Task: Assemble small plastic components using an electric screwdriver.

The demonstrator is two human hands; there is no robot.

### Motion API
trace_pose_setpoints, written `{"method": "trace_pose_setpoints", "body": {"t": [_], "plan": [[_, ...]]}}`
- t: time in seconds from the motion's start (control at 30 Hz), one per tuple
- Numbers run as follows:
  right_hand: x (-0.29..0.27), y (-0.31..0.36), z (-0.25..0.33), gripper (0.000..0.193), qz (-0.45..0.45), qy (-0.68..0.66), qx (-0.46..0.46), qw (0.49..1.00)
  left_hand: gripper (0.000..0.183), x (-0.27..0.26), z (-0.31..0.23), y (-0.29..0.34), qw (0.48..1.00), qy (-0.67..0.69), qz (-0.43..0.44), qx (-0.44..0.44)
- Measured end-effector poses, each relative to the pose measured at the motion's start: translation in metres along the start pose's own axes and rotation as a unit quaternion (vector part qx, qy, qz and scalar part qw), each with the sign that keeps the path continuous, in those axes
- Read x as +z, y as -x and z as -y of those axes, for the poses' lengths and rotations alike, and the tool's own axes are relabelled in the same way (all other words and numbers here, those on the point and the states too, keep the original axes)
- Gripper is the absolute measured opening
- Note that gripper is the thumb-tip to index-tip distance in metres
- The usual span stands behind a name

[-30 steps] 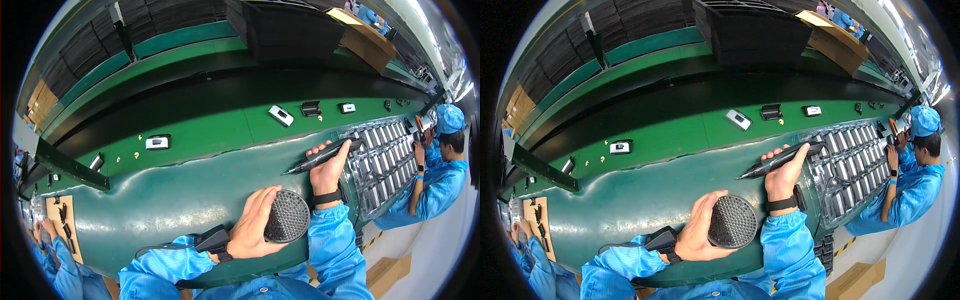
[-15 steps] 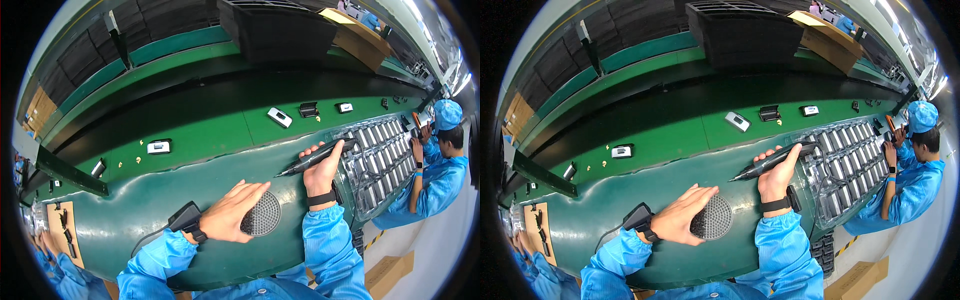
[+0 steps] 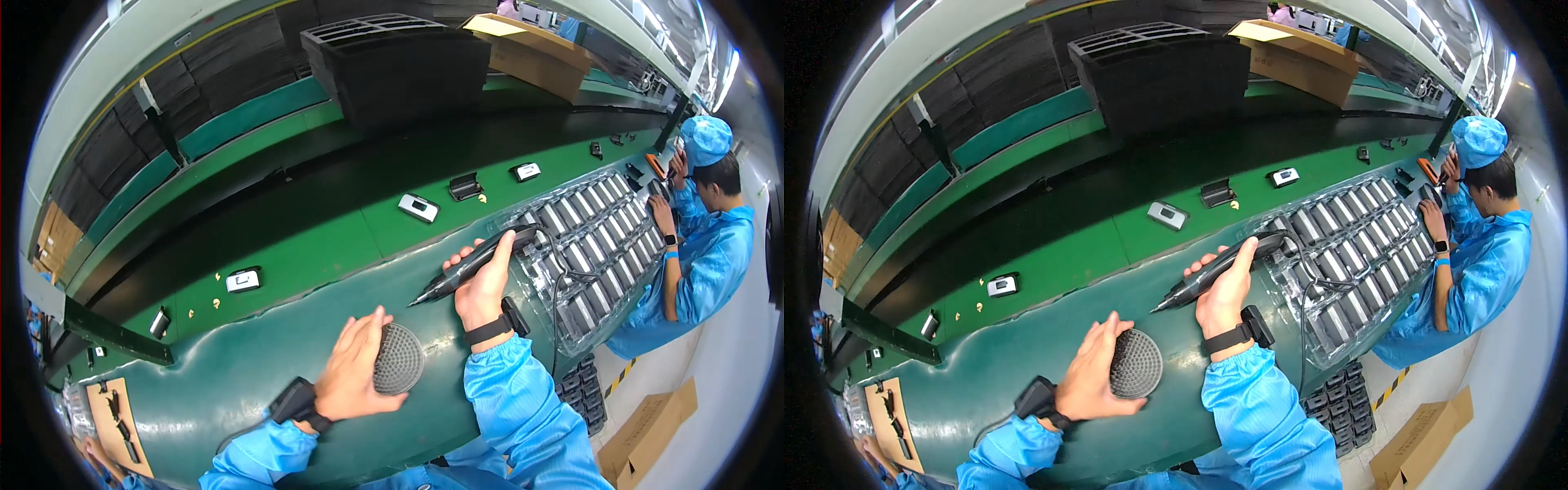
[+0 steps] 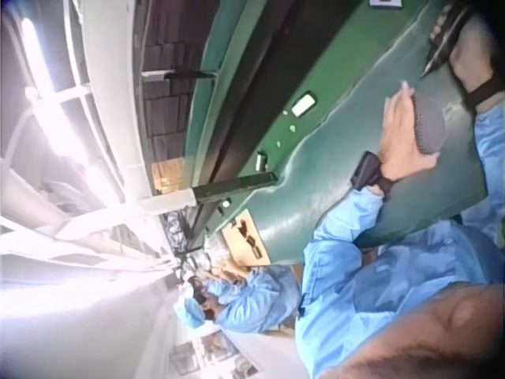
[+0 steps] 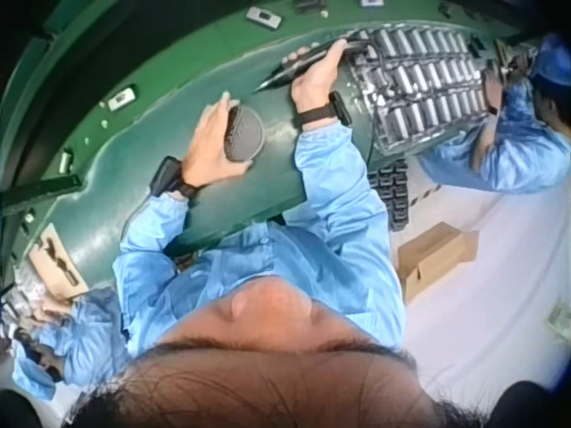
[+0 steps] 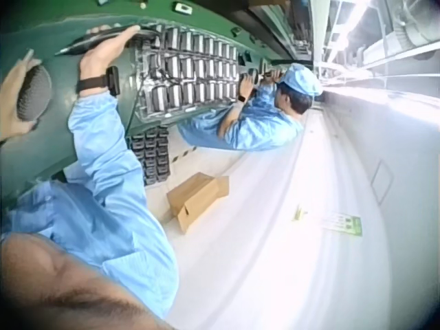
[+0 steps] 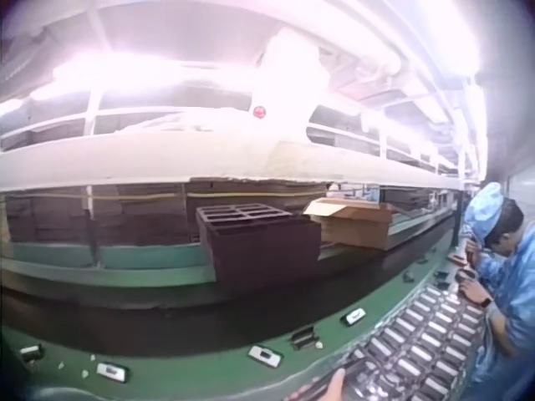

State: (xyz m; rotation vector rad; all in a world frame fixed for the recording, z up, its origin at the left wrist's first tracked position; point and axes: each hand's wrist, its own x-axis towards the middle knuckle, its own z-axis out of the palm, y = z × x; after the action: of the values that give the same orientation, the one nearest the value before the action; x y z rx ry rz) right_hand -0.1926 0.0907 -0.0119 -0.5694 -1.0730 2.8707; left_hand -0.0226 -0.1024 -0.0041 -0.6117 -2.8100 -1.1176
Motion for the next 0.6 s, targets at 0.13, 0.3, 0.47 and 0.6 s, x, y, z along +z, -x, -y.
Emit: {"method": "trace_pose_setpoints", "body": {"t": [0.13,0.3,0.47,0.6], "plan": [[0.0,0.0,0.001,0.064,-0.007,-0.006,0.0,1.0,0.142,-0.026,-0.011,0.005,0.984,-0.149,0.054,-0.081],[0.006,0.001,-0.005,0.065,-0.007,-0.009,0.011,1.0,0.142,0.008,-0.013,0.02,0.98,-0.103,-0.075,-0.154],[0.002,-0.001,0.0,0.066,-0.019,-0.016,0.009,1.0,0.161,-0.013,0.031,0.007,0.999,-0.004,-0.034,-0.029],[-0.001,-0.004,0.0,0.065,-0.015,-0.03,0.015,0.999,0.163,-0.048,0.06,0.003,0.996,0.062,0.06,0.018]]}}
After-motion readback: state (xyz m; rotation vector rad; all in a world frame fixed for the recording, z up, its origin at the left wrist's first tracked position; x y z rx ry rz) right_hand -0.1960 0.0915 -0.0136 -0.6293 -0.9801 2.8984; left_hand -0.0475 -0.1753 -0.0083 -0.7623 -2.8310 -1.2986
